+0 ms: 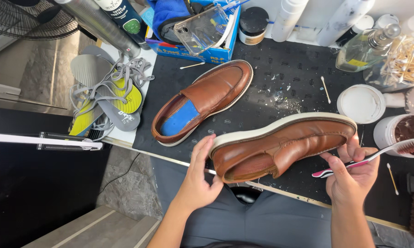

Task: The person cleans a pair of brown leather loafers using a toothbrush and a brown paste. They repeatedly apply the paste to the soles and edges of the shoes, rotating them to access different areas.

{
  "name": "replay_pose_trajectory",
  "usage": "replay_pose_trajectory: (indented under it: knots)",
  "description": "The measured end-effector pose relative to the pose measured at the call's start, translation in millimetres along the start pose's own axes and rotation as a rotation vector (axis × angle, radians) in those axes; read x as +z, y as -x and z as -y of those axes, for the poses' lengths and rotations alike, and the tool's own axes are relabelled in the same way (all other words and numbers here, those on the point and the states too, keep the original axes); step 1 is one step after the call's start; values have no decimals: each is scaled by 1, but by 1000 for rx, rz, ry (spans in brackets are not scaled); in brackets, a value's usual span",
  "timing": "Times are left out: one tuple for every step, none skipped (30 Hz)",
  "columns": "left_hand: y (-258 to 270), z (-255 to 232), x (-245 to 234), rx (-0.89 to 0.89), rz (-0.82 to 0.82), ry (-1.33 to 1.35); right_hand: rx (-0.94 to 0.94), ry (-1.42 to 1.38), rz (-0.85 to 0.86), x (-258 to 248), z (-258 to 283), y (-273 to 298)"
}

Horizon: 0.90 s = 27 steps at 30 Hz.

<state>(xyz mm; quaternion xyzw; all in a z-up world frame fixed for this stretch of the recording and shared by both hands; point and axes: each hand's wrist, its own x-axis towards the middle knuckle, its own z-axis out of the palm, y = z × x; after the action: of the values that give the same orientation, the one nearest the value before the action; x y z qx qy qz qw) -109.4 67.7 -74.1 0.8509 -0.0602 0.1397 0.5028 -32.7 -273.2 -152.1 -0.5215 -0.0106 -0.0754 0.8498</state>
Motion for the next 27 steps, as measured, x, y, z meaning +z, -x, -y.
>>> replay_pose_trajectory:
  knots:
    - [-1, -3, -5, -48, -6, 88, -24, -22, 3, -1, -3, -2]
    - [1, -6, -10, -97, -10, 175, -48, -44, 4, 0, -7, -3]
    - [1, -8, -15, -145, -14, 262, -56, -47, -9, 1, -8, -4]
    - [-2, -7, -19, -196, -87, 262, -66, -51, -23, 3, -10, -5]
    - [-5, -6, -23, -247, -160, 262, -60, -37, -50, 5, -11, -6]
    - [-10, -4, -26, -301, -231, 264, -64, -32, -56, 8, -10, -6]
    - [-18, -1, -28, -303, -340, 364, -68, -27, -62, 11, -7, -5]
    - [-29, 5, -29, -306, -447, 466, -82, -32, -44, 14, -3, -4]
    - [-46, 14, -33, -362, -496, 657, -85, -23, -44, 17, 2, -2]
    - [-66, 24, -38, -416, -545, 847, -90, -15, -44, 21, 7, -1]
    - [-82, 31, -44, -542, -504, 1056, -85, 6, -62, 25, 14, 1]
    - [-99, 37, -50, -664, -454, 1263, -82, 26, -78, 29, 20, 3]
    - [-113, 41, -54, -785, -394, 1468, -76, 96, -70, 32, 26, 4]
    - [-125, 44, -57, -810, -372, 1502, -71, 167, -66, 34, 31, 6]
    - [-136, 46, -59, -835, -349, 1536, -65, 237, -63, 35, 35, 6]
    - [-141, 46, -58, -867, -327, 1571, -60, 303, -79, 35, 38, 8]
    - [-143, 45, -54, -873, -330, 1537, -54, 369, -96, 34, 40, 11]
    - [-146, 44, -50, -876, -333, 1502, -49, 433, -111, 33, 40, 11]
    - [-148, 43, -48, -879, -336, 1467, -19, 438, -135, 31, 40, 11]
    - [-153, 43, -48, -916, -194, 1450, 9, 443, -158, 30, 38, 9]
    - [-159, 45, -50, -950, -51, 1428, 38, 448, -180, 28, 37, 7]
    - [-165, 45, -50, -978, 88, 1403, 36, 501, -148, 27, 36, 2]
    - [-168, 45, -48, -996, 132, 1351, 35, 553, -116, 26, 36, -3]
    - [-176, 46, -44, -1016, 198, 1292, 29, 606, -105, 26, 38, -3]
    - [-183, 46, -39, -1032, 264, 1231, 18, 644, -63, 27, 40, -3]
    - [-188, 46, -32, -1028, 267, 1262, 15, 688, -15, 28, 47, -1]
    - [-192, 46, -25, -1023, 269, 1293, 13, 732, 33, 32, 54, 6]
